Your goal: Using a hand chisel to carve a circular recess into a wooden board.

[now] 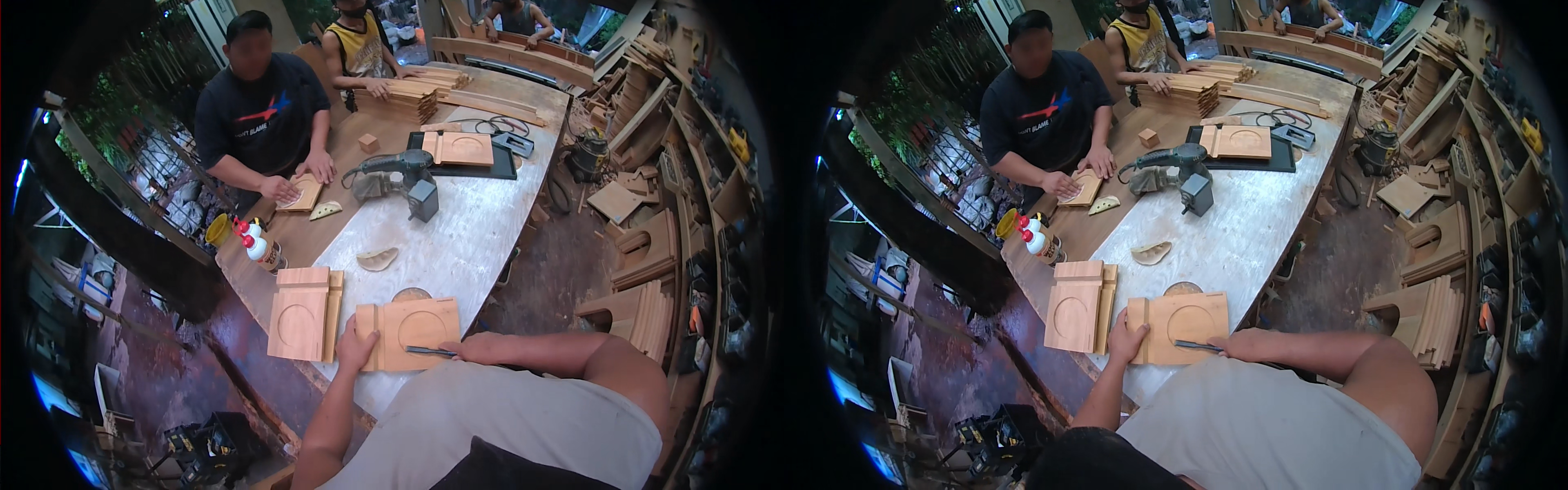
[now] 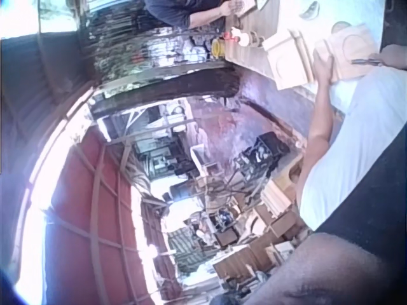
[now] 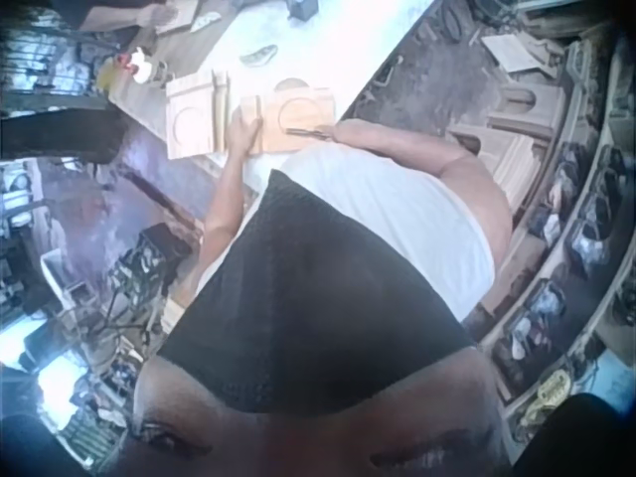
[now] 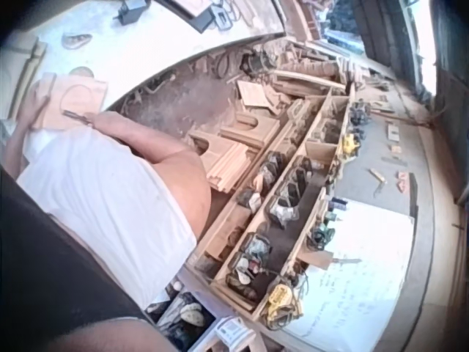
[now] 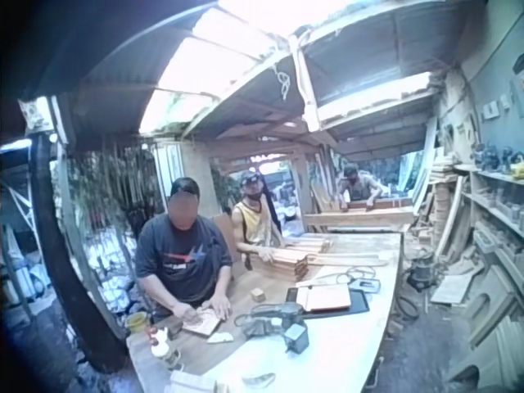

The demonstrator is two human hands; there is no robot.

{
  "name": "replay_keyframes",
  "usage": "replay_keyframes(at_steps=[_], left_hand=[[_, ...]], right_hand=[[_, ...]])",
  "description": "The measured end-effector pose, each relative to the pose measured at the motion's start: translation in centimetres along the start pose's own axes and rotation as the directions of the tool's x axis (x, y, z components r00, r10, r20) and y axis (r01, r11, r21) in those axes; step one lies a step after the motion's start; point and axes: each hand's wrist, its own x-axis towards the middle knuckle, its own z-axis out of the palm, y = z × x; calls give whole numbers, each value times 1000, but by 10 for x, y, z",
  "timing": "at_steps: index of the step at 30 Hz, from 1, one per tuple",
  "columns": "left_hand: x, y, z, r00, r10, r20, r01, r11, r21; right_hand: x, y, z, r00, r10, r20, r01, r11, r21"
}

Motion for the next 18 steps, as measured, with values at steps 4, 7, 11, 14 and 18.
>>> replay_keyframes(at_steps=[4,7,11,14,18], left_hand=[[0,-2,1,1000,-11,-7,11,999,32],[1,-8,2,1000,9,-19,-9,1000,19],[0,-5,1,1000,-6,-5,6,1000,-25],[-1,-2,1,1000,6,-7,-6,999,-51],[0,-4,2,1000,-1,-10,1,999,-53]], right_hand=[[1,5,6,997,-56,-43,57,998,24],[-1,0,3,1000,-28,-4,28,999,37],[0,3,6,999,-37,-11,37,998,56],[-1,4,6,999,-40,-11,41,998,52],[2,7,8,998,-58,-25,59,998,39]])
